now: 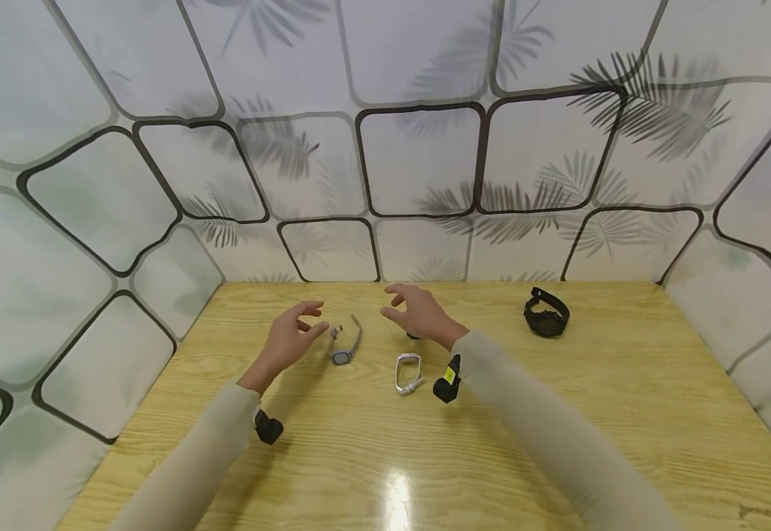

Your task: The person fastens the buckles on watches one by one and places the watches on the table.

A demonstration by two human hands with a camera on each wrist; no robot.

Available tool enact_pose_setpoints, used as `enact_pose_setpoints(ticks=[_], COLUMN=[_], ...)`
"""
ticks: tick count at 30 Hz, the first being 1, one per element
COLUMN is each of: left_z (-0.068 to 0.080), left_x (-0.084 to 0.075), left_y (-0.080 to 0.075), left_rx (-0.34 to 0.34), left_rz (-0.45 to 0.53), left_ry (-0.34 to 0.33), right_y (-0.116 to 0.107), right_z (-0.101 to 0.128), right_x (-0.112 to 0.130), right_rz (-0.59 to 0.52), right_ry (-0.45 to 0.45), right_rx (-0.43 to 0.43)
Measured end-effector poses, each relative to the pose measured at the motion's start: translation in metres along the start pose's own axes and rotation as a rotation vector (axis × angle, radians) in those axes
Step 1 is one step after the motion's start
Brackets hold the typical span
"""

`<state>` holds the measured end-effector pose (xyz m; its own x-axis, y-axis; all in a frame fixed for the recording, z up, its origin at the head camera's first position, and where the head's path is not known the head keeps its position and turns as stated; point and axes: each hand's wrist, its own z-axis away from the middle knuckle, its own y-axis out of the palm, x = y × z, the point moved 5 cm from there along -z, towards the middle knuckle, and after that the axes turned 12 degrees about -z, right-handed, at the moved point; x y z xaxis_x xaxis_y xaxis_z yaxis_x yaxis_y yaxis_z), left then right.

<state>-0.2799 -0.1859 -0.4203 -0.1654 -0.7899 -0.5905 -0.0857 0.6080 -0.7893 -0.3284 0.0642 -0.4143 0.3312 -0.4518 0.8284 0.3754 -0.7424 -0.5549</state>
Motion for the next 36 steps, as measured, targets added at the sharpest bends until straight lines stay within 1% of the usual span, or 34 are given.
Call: enact_pose_setpoints(ticks=[5,8,14,18,20,23,28,31,36], left_z=[0.009,0.013,0.015,0.016,0.016,0.017,0.019,0.02,0.02], left_x=[0.01,0.013,0.018,0.019,0.019,0.019,0.019,0.019,0.019], left_y=[-0.006,-0.009,-0.007,-0.003,0.001,0.006,0.014,0.015,0.017], left_rx=[-0.005,-0.011,-0.006,0.021,0.048,0.091,0.15,0.162,0.178], left_rz=[-0.011,-0.006,-0.01,-0.013,-0.009,-0.005,-0.006,-0.015,-0.009], left_ry=[-0.032,-0.031,-0.046,-0.043,-0.041,-0.037,-0.012,0.0,-0.016], right_y=[0.014,0.019,0.03,0.041,0.047,0.057,0.068,0.072,0.076], right_z=[-0.003,-0.003,-0.006,-0.007,-0.007,-0.007,-0.008,-0.008,-0.009], right_x=[0.003,0.004,0.005,0.004,0.003,0.004,0.005,0.005,0.002], right_rz=[-0.043,-0.056,-0.071,-0.128,-0.16,-0.171,-0.158,-0.151,-0.09], right_ry=[0.025,0.043,0.073,0.152,0.204,0.247,0.24,0.22,0.18], right_rx=[0.031,0.039,0.053,0.063,0.072,0.084,0.083,0.091,0.099])
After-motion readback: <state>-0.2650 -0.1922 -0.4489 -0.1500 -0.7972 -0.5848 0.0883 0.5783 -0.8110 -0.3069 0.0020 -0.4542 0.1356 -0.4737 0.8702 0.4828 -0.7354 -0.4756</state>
